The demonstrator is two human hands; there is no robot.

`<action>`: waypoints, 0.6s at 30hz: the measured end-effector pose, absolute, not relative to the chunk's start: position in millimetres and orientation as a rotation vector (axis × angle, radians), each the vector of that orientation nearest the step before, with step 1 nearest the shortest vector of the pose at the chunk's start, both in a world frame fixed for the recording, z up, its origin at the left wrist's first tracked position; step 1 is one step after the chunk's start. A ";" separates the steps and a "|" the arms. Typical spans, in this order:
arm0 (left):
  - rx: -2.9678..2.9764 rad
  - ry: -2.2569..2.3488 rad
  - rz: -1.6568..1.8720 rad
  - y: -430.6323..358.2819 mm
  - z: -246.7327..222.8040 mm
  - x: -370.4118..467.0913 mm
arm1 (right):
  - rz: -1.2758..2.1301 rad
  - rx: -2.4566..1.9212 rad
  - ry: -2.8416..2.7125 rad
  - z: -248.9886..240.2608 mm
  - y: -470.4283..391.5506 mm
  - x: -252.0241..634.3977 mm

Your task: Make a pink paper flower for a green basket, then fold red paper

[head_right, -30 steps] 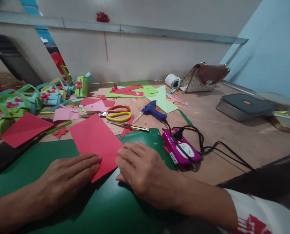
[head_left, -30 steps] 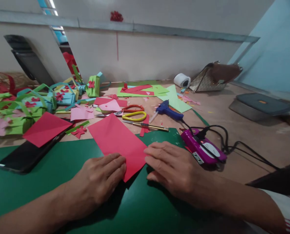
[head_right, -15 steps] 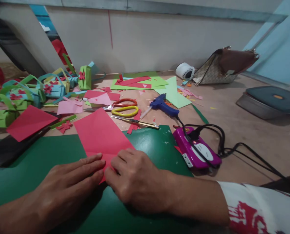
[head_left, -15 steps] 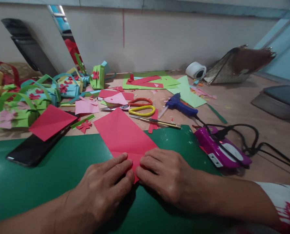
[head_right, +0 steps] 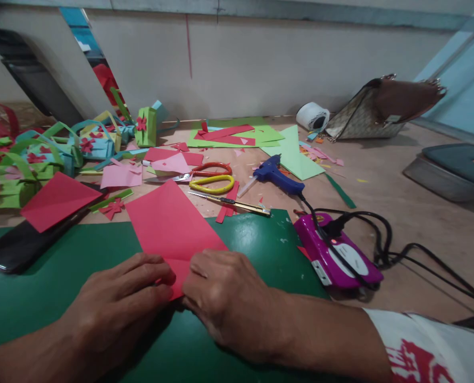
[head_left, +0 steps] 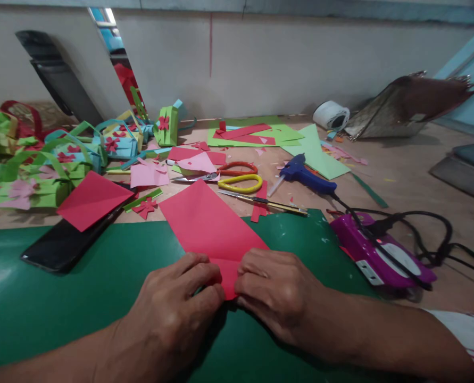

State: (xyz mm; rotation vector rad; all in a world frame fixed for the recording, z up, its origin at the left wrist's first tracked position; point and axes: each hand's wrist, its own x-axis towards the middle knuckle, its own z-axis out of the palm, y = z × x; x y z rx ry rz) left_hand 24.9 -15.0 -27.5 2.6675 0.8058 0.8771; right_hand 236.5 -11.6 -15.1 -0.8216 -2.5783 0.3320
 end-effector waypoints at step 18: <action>2.214 1.265 0.770 2.6 -8.4 37.7 | 0.615 -1.389 -2.380 -8.2 -1.3 242.0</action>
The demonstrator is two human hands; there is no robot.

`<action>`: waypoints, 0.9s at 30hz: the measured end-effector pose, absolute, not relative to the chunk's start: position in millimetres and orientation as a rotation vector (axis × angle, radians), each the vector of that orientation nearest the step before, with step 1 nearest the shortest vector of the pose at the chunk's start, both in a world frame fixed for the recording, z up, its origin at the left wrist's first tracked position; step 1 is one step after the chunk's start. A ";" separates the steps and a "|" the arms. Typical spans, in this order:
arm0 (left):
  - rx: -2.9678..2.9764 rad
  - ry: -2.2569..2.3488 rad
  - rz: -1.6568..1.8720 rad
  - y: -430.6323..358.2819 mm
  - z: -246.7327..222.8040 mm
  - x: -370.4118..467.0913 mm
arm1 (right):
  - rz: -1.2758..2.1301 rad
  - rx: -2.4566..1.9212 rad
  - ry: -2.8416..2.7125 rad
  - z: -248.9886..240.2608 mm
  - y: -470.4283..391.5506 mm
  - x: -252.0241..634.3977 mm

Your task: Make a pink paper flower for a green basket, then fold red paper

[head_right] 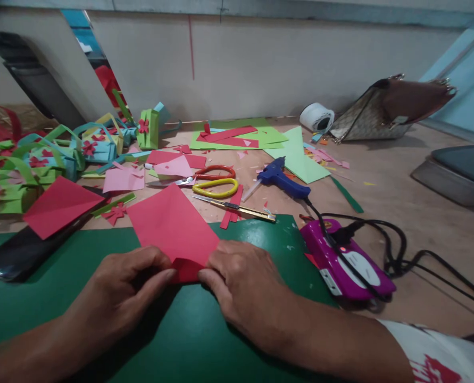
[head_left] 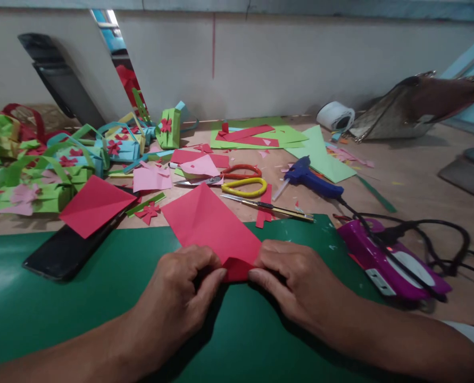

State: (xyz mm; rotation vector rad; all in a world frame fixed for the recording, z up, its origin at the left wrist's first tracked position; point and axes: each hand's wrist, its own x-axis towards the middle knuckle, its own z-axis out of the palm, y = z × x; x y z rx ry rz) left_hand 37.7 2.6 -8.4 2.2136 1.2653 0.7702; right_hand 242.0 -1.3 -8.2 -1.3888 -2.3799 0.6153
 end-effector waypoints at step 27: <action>2.624 1.427 0.457 21.2 -19.4 42.3 | 0.582 -1.529 -2.249 -3.8 -6.1 258.8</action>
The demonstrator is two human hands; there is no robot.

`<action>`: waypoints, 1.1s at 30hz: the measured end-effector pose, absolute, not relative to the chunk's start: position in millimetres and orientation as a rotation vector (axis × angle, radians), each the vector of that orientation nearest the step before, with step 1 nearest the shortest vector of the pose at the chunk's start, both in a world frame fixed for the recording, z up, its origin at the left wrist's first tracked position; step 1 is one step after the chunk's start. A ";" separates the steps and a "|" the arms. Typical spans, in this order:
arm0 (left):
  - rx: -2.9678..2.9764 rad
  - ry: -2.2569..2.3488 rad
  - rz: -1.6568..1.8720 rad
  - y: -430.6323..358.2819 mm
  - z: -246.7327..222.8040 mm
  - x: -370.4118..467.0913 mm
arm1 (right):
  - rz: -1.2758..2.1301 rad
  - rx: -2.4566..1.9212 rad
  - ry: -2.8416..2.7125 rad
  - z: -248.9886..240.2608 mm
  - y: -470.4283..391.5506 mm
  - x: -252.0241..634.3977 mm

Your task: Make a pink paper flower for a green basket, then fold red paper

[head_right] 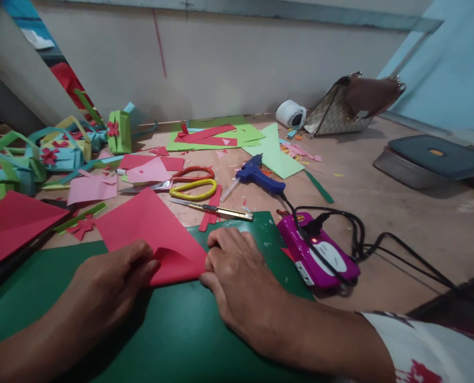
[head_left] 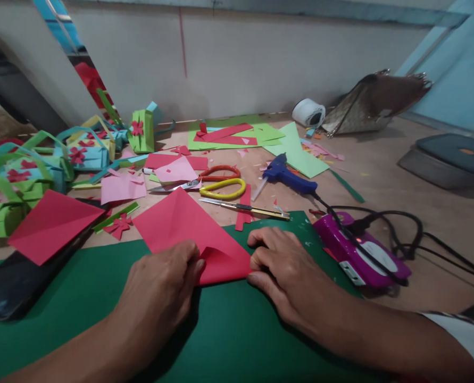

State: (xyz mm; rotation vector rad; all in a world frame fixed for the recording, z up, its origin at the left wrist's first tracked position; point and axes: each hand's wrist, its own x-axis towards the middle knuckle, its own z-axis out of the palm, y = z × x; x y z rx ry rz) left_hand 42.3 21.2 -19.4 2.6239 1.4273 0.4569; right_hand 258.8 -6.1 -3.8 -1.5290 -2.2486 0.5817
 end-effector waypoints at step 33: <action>2.608 1.464 -0.266 50.5 -7.5 53.5 | 0.445 -1.512 -2.246 -7.7 -8.1 261.6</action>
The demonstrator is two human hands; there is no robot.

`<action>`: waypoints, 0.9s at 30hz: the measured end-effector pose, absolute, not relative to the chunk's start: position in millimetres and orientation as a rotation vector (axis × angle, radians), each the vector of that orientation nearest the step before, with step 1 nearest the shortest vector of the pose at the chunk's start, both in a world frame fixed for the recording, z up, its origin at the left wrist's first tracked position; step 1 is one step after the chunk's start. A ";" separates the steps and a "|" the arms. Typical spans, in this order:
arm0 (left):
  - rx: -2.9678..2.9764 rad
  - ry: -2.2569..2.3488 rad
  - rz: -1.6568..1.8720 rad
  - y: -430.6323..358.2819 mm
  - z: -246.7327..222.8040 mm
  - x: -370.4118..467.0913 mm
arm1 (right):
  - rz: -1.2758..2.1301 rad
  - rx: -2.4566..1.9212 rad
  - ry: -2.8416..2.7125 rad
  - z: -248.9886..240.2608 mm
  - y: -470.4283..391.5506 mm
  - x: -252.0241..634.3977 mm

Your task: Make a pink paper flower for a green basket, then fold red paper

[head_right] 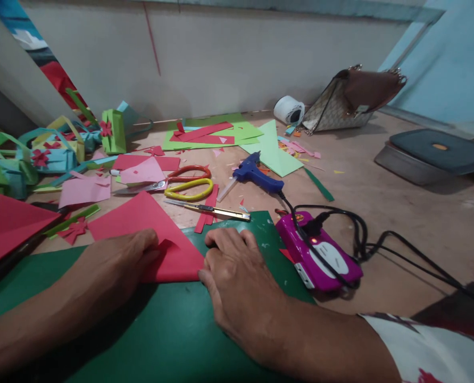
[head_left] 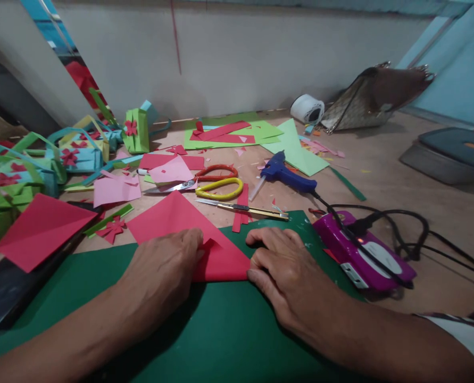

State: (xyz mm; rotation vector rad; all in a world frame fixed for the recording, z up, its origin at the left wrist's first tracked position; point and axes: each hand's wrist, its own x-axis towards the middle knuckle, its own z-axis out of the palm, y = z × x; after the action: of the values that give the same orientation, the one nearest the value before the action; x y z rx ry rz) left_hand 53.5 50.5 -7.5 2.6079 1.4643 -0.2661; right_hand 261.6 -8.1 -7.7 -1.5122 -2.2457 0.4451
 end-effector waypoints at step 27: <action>2.493 1.489 -0.192 60.3 -1.9 61.1 | 0.312 -1.494 -2.228 -10.4 -4.1 261.3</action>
State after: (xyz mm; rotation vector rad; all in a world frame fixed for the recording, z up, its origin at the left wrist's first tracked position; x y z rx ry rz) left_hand 61.1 60.3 -1.9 2.4930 1.4889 -0.1915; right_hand 261.3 -4.1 -10.4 -1.4936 -2.2284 0.3124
